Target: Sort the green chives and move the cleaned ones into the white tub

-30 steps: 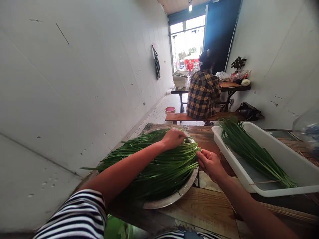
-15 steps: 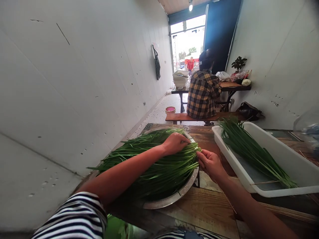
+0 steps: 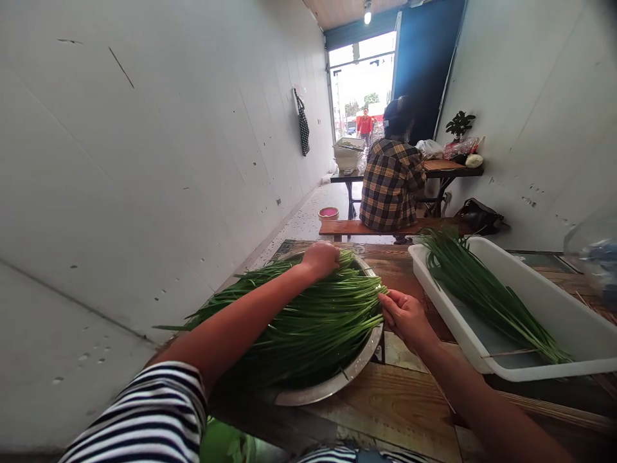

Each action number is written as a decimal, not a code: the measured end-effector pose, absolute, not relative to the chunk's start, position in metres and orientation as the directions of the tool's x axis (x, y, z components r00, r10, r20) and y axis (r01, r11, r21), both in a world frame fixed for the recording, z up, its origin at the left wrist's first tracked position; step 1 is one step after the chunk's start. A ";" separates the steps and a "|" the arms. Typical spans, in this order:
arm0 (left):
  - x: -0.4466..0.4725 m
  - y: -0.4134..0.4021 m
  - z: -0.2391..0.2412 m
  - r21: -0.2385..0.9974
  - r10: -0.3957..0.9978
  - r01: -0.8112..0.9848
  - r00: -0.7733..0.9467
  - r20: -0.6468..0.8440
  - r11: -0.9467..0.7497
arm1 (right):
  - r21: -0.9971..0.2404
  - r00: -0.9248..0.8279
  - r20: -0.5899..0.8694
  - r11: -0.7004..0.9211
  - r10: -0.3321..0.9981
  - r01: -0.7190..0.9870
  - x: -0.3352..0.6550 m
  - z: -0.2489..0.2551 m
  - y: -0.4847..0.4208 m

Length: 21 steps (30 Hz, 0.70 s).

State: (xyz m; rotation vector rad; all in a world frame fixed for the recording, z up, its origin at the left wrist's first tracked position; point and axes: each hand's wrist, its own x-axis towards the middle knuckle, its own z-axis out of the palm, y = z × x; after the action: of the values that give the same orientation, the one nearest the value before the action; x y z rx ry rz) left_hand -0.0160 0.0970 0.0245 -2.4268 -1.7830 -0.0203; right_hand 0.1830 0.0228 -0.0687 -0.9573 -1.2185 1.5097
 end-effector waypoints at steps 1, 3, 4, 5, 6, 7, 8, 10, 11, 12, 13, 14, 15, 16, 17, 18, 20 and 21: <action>-0.015 0.095 0.024 -0.110 0.949 0.953 0.295 0.109 -0.283 | -0.980 -0.254 -0.016 -0.065 0.967 -0.189 0.183 -0.069 0.023; -0.015 0.093 0.024 -0.097 0.955 0.964 0.260 0.143 -0.248 | -0.981 -0.253 -0.015 -0.064 0.967 -0.186 0.183 -0.070 0.023; -0.016 0.092 0.025 -0.080 0.962 0.972 0.230 0.144 -0.220 | -0.981 -0.253 -0.013 -0.061 0.967 -0.185 0.183 -0.070 0.023; -0.017 0.092 0.026 -0.064 0.971 0.979 0.200 0.135 -0.193 | -0.981 -0.254 -0.011 -0.059 0.967 -0.184 0.183 -0.071 0.023; -0.019 0.093 0.026 -0.051 0.977 0.984 0.178 0.117 -0.173 | -0.982 -0.254 -0.010 -0.058 0.967 -0.182 0.184 -0.070 0.023; -0.021 0.094 0.026 -0.038 0.981 0.985 0.170 0.099 -0.167 | -0.982 -0.254 -0.011 -0.058 0.967 -0.181 0.184 -0.070 0.023; -0.022 0.094 0.026 -0.025 0.981 0.984 0.176 0.086 -0.175 | -0.982 -0.253 -0.014 -0.061 0.967 -0.178 0.184 -0.070 0.023; -0.022 0.095 0.024 0.008 0.972 0.976 0.214 0.100 -0.216 | -0.982 -0.254 -0.020 -0.066 0.967 -0.174 0.184 -0.069 0.023; -0.022 0.094 0.023 0.028 0.964 0.970 0.235 0.128 -0.240 | -0.982 -0.255 -0.020 -0.067 0.967 -0.175 0.184 -0.069 0.023; -0.020 0.093 0.021 0.049 0.954 0.963 0.253 0.162 -0.264 | -0.982 -0.256 -0.018 -0.065 0.967 -0.177 0.184 -0.068 0.023; -0.018 0.091 0.020 0.072 0.943 0.955 0.268 0.200 -0.286 | -0.982 -0.256 -0.016 -0.063 0.966 -0.177 0.184 -0.068 0.023; -0.016 0.090 0.019 0.100 0.932 0.947 0.277 0.233 -0.306 | -0.982 -0.256 -0.014 -0.062 0.967 -0.177 0.184 -0.068 0.023; -0.014 0.088 0.018 0.135 0.924 0.937 0.283 0.257 -0.324 | -0.983 -0.255 -0.015 -0.062 0.967 -0.175 0.183 -0.068 0.023; -0.013 0.088 0.017 0.176 0.920 0.924 0.286 0.268 -0.339 | -0.983 -0.254 -0.019 -0.065 0.967 -0.174 0.183 -0.069 0.023; -0.012 0.088 0.017 0.224 0.920 0.910 0.288 0.267 -0.350 | -0.983 -0.255 -0.022 -0.068 0.967 -0.172 0.183 -0.069 0.023; -0.011 0.088 0.016 0.273 0.923 0.893 0.290 0.255 -0.356 | -0.983 -0.256 -0.025 -0.071 0.966 -0.171 0.183 -0.069 0.023; -0.011 0.090 0.014 0.367 0.932 0.860 0.289 0.220 -0.353 | -0.982 -0.259 -0.029 -0.076 0.965 -0.172 0.184 -0.070 0.023; -0.011 0.091 0.013 0.408 0.938 0.846 0.282 0.203 -0.342 | -0.982 -0.260 -0.029 -0.076 0.965 -0.173 0.184 -0.070 0.023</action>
State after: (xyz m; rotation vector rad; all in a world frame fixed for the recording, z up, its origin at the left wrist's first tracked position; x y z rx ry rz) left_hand -0.0111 0.0912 0.0126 -2.6834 -1.9041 -0.6983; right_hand 0.1838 0.0231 -0.0700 -0.9757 -1.2289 1.5179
